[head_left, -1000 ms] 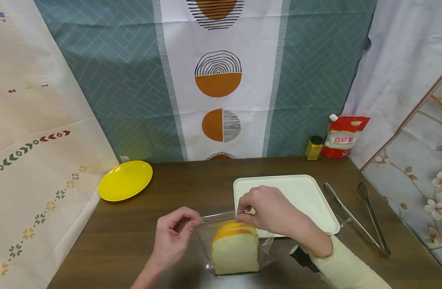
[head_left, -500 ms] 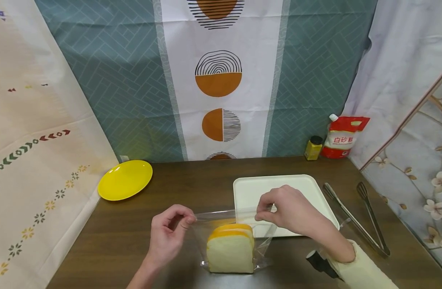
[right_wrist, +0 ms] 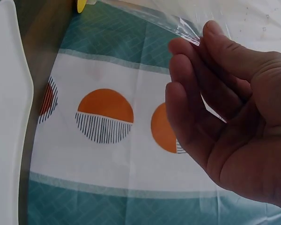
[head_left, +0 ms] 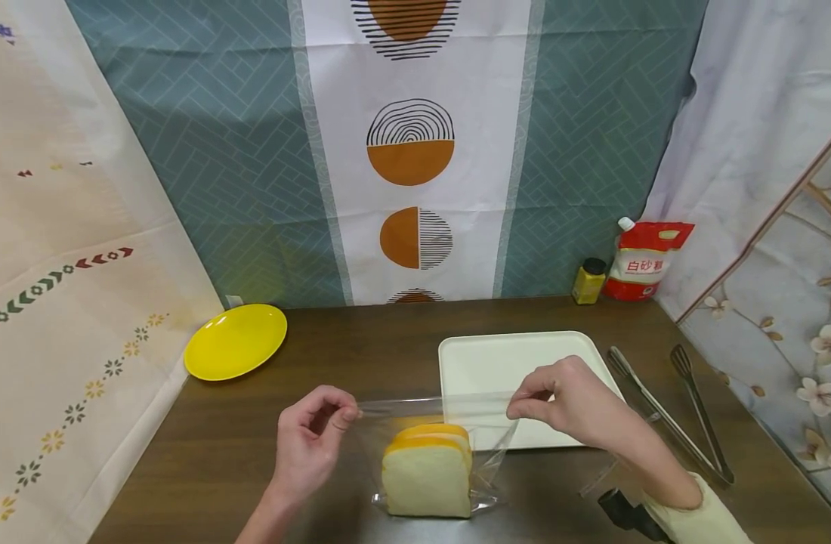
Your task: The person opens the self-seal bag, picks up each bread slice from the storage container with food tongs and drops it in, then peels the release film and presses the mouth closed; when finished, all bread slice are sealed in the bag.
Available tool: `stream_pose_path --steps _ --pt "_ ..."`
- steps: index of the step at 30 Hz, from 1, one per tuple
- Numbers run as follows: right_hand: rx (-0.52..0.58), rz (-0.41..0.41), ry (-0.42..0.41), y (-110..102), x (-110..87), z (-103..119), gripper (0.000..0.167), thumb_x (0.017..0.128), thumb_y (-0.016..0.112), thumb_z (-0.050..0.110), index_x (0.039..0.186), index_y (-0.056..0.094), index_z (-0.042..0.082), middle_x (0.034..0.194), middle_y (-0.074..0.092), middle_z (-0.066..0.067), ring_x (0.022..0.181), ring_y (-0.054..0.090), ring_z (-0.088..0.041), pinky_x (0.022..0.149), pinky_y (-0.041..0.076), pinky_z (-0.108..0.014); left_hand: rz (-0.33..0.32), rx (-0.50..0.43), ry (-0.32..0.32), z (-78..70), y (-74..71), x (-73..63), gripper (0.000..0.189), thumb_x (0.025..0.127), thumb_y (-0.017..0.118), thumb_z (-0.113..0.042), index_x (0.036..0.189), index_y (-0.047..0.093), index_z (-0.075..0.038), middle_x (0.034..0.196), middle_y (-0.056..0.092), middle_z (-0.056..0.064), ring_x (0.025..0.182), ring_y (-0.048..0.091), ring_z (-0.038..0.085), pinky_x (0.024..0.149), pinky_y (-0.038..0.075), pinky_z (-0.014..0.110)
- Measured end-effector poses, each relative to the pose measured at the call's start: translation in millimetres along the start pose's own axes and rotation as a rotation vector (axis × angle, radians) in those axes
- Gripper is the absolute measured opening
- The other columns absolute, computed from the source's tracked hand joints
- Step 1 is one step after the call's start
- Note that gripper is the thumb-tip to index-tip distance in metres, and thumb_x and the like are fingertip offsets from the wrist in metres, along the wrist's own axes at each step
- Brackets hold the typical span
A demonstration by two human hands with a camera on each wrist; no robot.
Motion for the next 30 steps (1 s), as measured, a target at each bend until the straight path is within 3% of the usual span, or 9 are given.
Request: stream_pose_path --steps 9,14,18,21,25,30 --pt "0.064 -0.035 -0.006 -1 -4.6 -4 0.005 0.083 0.082 0.013 0.084 0.079 0.016 0.078 0.071 0.012 0.067 0.062 -0.005 0.061 0.053 -0.026 -0.026 0.089 -0.022 -0.3 -3.9 0.1 0.017 0.083 0.069 0.018 0.088 0.065 0.002 0.076 0.062 0.008 0.063 0.054 0.015 0.055 0.047 0.020" --pt "0.120 -0.041 0.048 4 -4.8 -11 0.008 0.085 0.081 0.011 0.086 0.079 0.018 0.080 0.072 0.010 0.068 0.063 -0.008 0.062 0.054 -0.027 -0.004 0.057 -0.055 0.2 -4.0 0.1 0.014 0.085 0.069 0.016 0.092 0.065 0.004 0.081 0.064 0.011 0.069 0.059 0.017 0.063 0.052 0.019" --pt "0.173 -0.031 0.092 7 -6.5 -16 0.008 0.087 0.078 0.010 0.091 0.079 0.016 0.084 0.073 0.008 0.070 0.064 -0.011 0.062 0.055 -0.029 0.029 -0.007 -0.115 3.8 -2.8 -1.5 0.019 0.085 0.067 0.019 0.099 0.062 0.008 0.090 0.066 0.016 0.080 0.067 0.018 0.071 0.057 0.025" --pt "0.205 -0.027 0.096 9 -7.8 -17 0.008 0.088 0.077 0.009 0.094 0.078 0.014 0.084 0.073 0.007 0.070 0.064 -0.012 0.062 0.054 -0.029 0.042 -0.002 -0.196 8.6 -1.4 -3.5 0.024 0.083 0.069 0.018 0.104 0.063 0.007 0.095 0.069 0.015 0.086 0.069 0.017 0.072 0.058 0.027" --pt "0.215 -0.040 0.081 10 -8.1 -18 0.010 0.089 0.076 0.007 0.095 0.078 0.014 0.085 0.073 0.008 0.070 0.065 -0.012 0.062 0.054 -0.028 0.030 0.048 -0.276 13.7 0.2 -4.7 0.021 0.083 0.073 0.014 0.100 0.069 0.003 0.091 0.072 0.013 0.082 0.070 0.018 0.073 0.059 0.029" --pt "0.214 -0.083 0.082 10 -9.8 -21 0.010 0.089 0.075 0.006 0.095 0.078 0.013 0.081 0.072 0.007 0.070 0.067 -0.011 0.062 0.054 -0.028 0.011 0.018 -0.314 14.8 -1.6 -4.6 0.015 0.084 0.070 0.016 0.093 0.073 0.005 0.084 0.073 0.015 0.074 0.071 0.023 0.070 0.059 0.030"
Point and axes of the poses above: each hand's wrist, its own x-axis towards the middle knuckle, its own y-axis out of the palm, z = x × y, the point moved 6 cm from there along x, towards the middle knuckle
